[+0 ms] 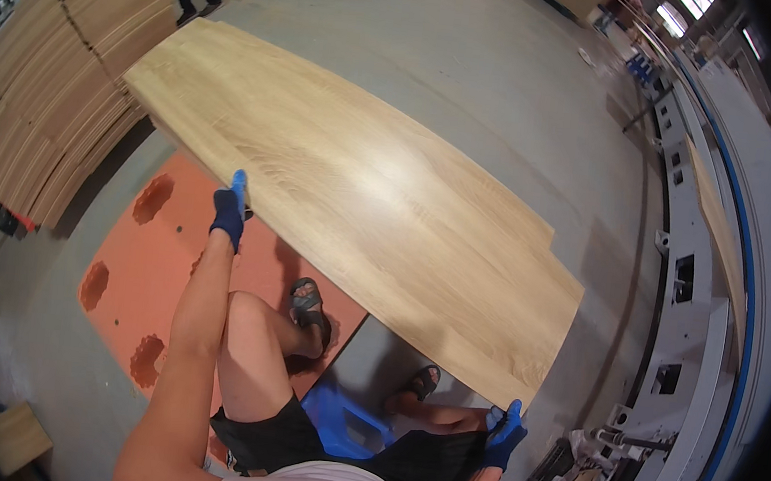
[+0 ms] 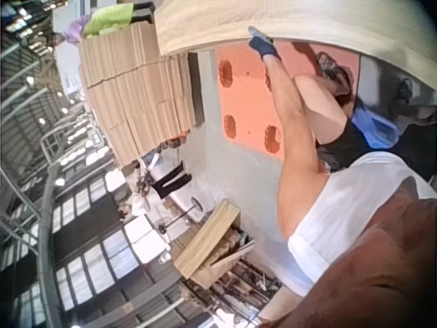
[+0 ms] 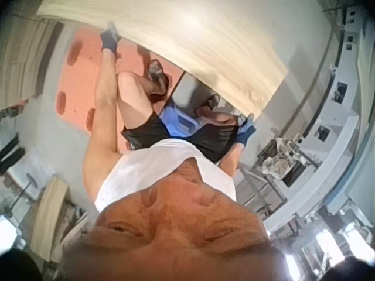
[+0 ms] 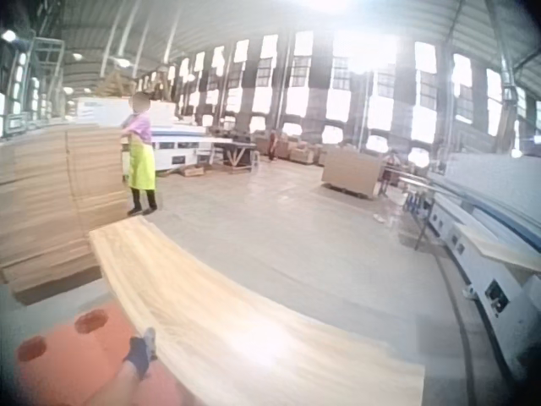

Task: The person repeatedly picks up light-colored wooden panels from a conveyor belt and stacks them onto a growing pile on a red pallet. The person wears blue gloves and open-toed sandals while performing this repetitive stacking task in a warehouse environment.

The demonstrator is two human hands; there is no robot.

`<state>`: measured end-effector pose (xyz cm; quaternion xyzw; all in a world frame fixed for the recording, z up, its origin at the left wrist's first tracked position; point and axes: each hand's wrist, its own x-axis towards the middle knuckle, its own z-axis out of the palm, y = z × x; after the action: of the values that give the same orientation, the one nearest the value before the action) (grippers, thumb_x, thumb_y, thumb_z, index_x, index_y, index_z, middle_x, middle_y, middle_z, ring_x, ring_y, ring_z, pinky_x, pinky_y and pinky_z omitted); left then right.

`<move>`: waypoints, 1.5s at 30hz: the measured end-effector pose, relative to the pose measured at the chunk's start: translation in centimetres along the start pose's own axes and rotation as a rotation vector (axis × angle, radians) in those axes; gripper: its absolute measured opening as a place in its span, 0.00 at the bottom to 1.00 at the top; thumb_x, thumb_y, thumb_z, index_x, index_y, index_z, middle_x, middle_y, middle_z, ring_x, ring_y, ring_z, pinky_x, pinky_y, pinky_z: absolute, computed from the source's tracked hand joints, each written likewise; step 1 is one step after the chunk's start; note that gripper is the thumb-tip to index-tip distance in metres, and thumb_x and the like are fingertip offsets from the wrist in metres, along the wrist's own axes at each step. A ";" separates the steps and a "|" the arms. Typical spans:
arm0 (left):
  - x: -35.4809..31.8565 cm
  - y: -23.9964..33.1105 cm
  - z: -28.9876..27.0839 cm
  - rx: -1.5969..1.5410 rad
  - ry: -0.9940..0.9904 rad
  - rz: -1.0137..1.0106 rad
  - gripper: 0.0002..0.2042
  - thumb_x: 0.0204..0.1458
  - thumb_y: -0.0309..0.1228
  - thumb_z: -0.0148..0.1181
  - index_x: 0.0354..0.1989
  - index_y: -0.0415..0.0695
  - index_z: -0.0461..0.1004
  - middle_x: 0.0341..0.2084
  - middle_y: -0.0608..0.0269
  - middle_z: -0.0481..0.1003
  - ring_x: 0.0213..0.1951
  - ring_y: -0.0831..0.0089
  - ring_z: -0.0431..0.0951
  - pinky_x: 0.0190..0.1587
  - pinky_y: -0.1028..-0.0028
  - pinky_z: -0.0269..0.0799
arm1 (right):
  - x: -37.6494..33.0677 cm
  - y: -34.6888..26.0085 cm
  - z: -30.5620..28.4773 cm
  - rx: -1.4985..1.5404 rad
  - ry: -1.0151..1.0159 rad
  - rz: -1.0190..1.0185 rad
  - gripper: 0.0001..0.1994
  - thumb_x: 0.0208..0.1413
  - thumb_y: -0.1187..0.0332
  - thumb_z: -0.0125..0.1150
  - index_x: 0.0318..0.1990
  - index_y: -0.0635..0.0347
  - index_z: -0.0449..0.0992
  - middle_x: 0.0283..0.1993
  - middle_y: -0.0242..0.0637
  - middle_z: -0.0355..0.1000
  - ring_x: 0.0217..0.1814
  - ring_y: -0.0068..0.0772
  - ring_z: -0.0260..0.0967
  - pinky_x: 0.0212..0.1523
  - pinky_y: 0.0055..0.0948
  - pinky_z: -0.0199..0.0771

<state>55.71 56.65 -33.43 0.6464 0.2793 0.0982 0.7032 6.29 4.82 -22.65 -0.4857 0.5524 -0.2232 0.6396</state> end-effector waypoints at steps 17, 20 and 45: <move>4.6 7.1 -0.4 0.372 0.176 -0.147 0.25 0.48 0.54 0.59 0.33 0.39 0.75 0.25 0.52 0.74 0.24 0.62 0.75 0.21 0.64 0.71 | -2.8 -2.5 7.5 -0.146 -0.283 -0.007 0.17 0.63 0.60 0.48 0.57 0.53 0.62 0.35 0.37 0.73 0.29 0.27 0.70 0.26 0.26 0.71; 6.0 7.6 -0.7 0.343 0.225 -0.109 0.27 0.50 0.53 0.59 0.26 0.34 0.74 0.17 0.51 0.71 0.18 0.62 0.72 0.19 0.63 0.65 | -2.7 -2.4 9.2 -0.172 -0.292 0.008 0.17 0.63 0.62 0.47 0.57 0.54 0.62 0.35 0.38 0.73 0.29 0.28 0.71 0.27 0.26 0.72; 10.4 10.4 1.0 0.426 0.064 -0.110 0.22 0.53 0.45 0.56 0.27 0.32 0.75 0.17 0.50 0.73 0.21 0.64 0.72 0.26 0.62 0.64 | -1.2 -1.4 15.0 -0.220 -0.132 -0.112 0.14 0.62 0.62 0.48 0.51 0.58 0.67 0.37 0.39 0.74 0.31 0.34 0.74 0.26 0.33 0.72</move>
<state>67.11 62.50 -26.13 0.7608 0.3506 0.0188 0.5458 20.10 10.80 -22.07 -0.5965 0.5024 -0.1642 0.6040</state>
